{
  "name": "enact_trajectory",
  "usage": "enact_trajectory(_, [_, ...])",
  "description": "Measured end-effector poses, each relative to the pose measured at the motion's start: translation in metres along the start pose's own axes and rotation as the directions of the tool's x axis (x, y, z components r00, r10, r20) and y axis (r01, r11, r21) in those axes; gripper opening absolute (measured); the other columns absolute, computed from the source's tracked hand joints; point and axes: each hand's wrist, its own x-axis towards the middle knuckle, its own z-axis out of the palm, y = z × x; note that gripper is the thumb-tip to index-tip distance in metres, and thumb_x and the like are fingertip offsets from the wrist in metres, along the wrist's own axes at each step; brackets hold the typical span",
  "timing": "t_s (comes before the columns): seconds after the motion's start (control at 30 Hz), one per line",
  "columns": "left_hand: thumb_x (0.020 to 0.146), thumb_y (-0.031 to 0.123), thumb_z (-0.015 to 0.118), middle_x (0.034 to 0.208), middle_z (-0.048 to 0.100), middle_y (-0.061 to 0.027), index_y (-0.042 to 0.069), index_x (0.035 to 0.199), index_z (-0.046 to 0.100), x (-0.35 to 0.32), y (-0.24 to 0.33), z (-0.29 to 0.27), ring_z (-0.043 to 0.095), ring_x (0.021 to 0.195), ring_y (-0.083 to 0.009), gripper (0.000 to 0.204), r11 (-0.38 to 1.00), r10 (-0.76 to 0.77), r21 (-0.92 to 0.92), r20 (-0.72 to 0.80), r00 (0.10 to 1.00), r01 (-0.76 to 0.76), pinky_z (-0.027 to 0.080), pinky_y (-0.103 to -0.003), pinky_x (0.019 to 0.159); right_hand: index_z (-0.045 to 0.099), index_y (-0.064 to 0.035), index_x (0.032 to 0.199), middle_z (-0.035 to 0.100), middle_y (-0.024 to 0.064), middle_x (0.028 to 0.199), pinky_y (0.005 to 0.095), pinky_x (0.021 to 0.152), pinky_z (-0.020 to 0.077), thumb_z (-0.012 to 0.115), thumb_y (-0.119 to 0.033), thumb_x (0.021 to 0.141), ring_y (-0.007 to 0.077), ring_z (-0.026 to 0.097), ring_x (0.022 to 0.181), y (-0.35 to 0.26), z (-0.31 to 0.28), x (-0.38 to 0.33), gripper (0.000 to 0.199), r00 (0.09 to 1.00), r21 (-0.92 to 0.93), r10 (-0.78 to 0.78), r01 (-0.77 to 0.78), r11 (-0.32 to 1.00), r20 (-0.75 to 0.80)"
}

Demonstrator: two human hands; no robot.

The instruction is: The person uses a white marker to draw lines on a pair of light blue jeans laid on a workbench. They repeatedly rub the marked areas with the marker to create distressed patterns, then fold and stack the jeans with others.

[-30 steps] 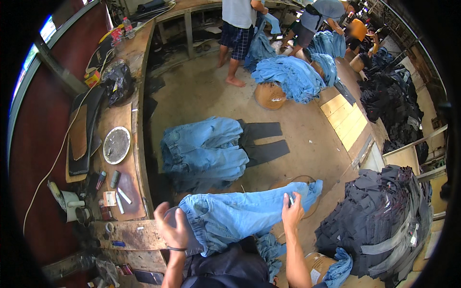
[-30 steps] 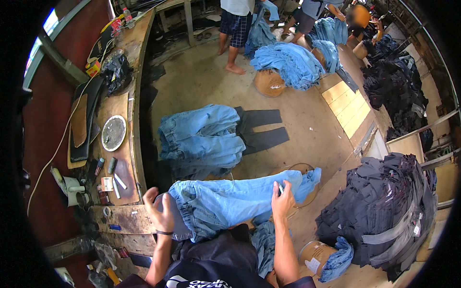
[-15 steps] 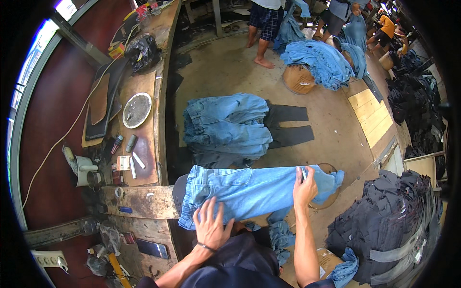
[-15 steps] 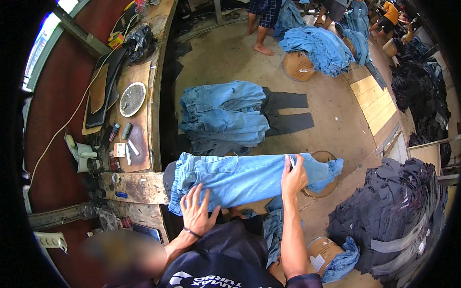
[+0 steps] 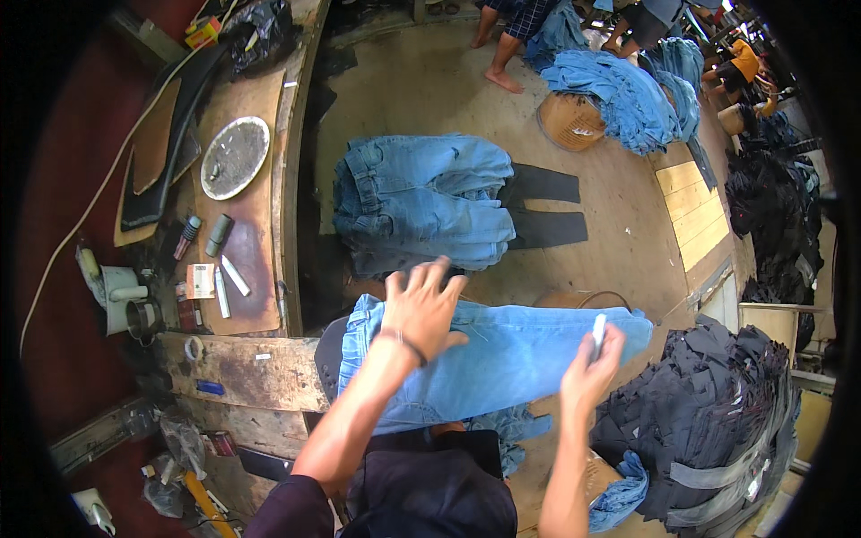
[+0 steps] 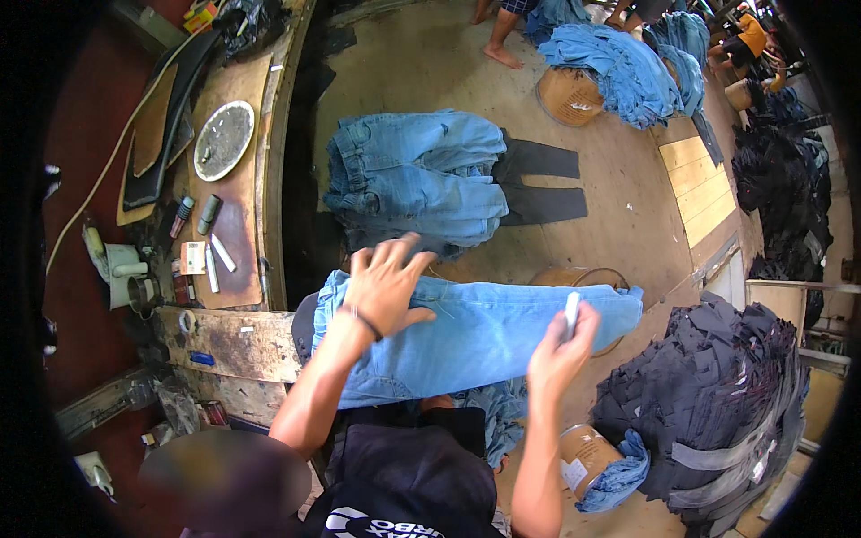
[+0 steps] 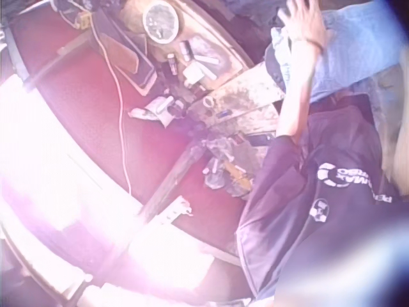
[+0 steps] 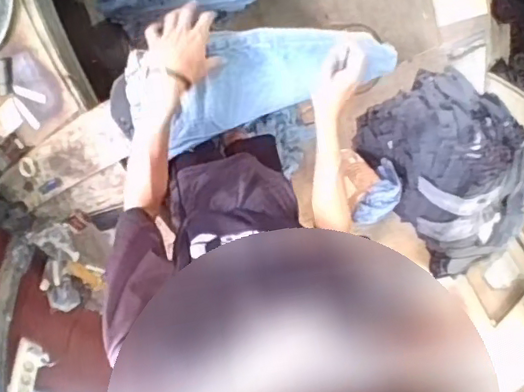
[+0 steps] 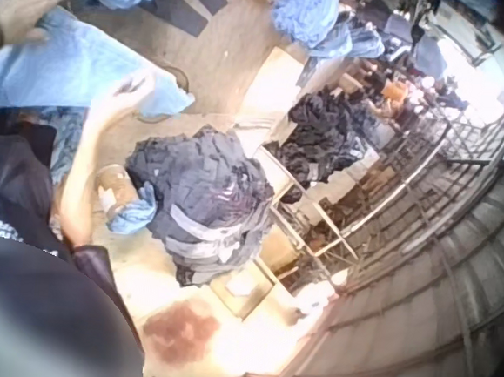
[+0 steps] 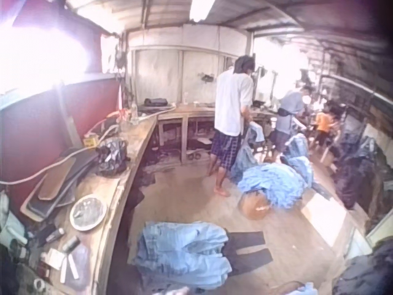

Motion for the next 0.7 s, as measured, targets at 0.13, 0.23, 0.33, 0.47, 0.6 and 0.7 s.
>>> enact_trajectory(0.13, [0.070, 0.069, 0.087, 0.130, 0.074, -0.0190, 0.013, 0.143, 0.066, 0.047, -0.051, -0.003, 0.068, 0.124, -0.0399, 0.094, 0.898, 0.223, -0.435, 0.571, 0.790, 0.061, 0.054, -0.049, 0.107, 0.064, 0.0075, 0.133, 0.075, 0.0204, 0.100, 0.0409, 0.081, 0.0594, 0.067, -0.001, 0.099, 0.0321, 0.074, 0.085, -0.062, 0.017, -0.090, 0.034, 0.944, -0.042, -0.103, 0.122, 0.992, 0.315])
enact_trajectory(0.23, [0.084, 0.063, 0.080, 0.114, 0.077, -0.0198, 0.010, 0.126, 0.075, 0.045, -0.071, 0.009, 0.071, 0.113, -0.0426, 0.068, 0.851, 0.328, -0.525, 0.534, 0.779, 0.001, 0.055, -0.049, 0.100, 0.066, 0.0092, 0.129, 0.077, 0.0221, 0.104, 0.0355, 0.072, 0.0617, 0.070, 0.001, 0.098, 0.0313, 0.079, 0.083, -0.087, 0.035, -0.125, 0.033, 0.865, -0.087, -0.114, 0.178, 0.980, 0.488])
enact_trajectory(0.33, [0.096, 0.055, 0.072, 0.102, 0.078, -0.0211, 0.007, 0.114, 0.080, 0.041, -0.077, 0.016, 0.073, 0.103, -0.0430, 0.051, 0.810, 0.381, -0.583, 0.450, 0.808, -0.057, 0.057, -0.049, 0.092, 0.068, 0.0085, 0.128, 0.077, 0.0183, 0.094, 0.0364, 0.057, 0.0555, 0.072, 0.002, 0.095, 0.0269, 0.071, 0.064, -0.087, 0.059, -0.123, 0.034, 0.846, -0.040, -0.288, 0.341, 0.939, 0.449])
enact_trajectory(0.47, [0.097, 0.052, 0.072, 0.101, 0.078, -0.0221, 0.008, 0.113, 0.081, 0.044, -0.077, 0.012, 0.073, 0.101, -0.0431, 0.048, 0.793, 0.366, -0.608, 0.416, 0.832, -0.045, 0.057, -0.049, 0.090, 0.069, 0.0073, 0.130, 0.072, 0.0124, 0.081, 0.0363, 0.053, 0.0518, 0.074, 0.005, 0.092, 0.0239, 0.065, 0.057, -0.088, 0.075, -0.113, 0.038, 0.831, -0.083, -0.283, 0.364, 0.928, 0.479])
enact_trajectory(0.6, [0.097, 0.051, 0.073, 0.101, 0.078, -0.0227, 0.008, 0.113, 0.082, 0.043, -0.077, 0.008, 0.073, 0.100, -0.0439, 0.047, 0.817, 0.345, -0.574, 0.414, 0.843, -0.052, 0.057, -0.049, 0.090, 0.070, 0.0072, 0.129, 0.068, 0.0105, 0.074, 0.0362, 0.052, 0.0508, 0.073, 0.005, 0.090, 0.0231, 0.063, 0.055, -0.089, 0.080, -0.110, 0.039, 0.827, -0.084, -0.312, 0.393, 0.916, 0.468])
enact_trajectory(0.7, [0.096, 0.050, 0.073, 0.098, 0.077, -0.0236, 0.007, 0.111, 0.082, 0.040, -0.078, 0.011, 0.073, 0.098, -0.0446, 0.046, 0.783, 0.362, -0.616, 0.338, 0.869, -0.086, 0.057, -0.049, 0.088, 0.070, 0.0073, 0.129, 0.067, 0.0099, 0.073, 0.0363, 0.052, 0.0509, 0.072, 0.006, 0.090, 0.0228, 0.063, 0.055, -0.087, 0.083, -0.110, 0.039, 0.828, -0.092, -0.310, 0.394, 0.914, 0.466])
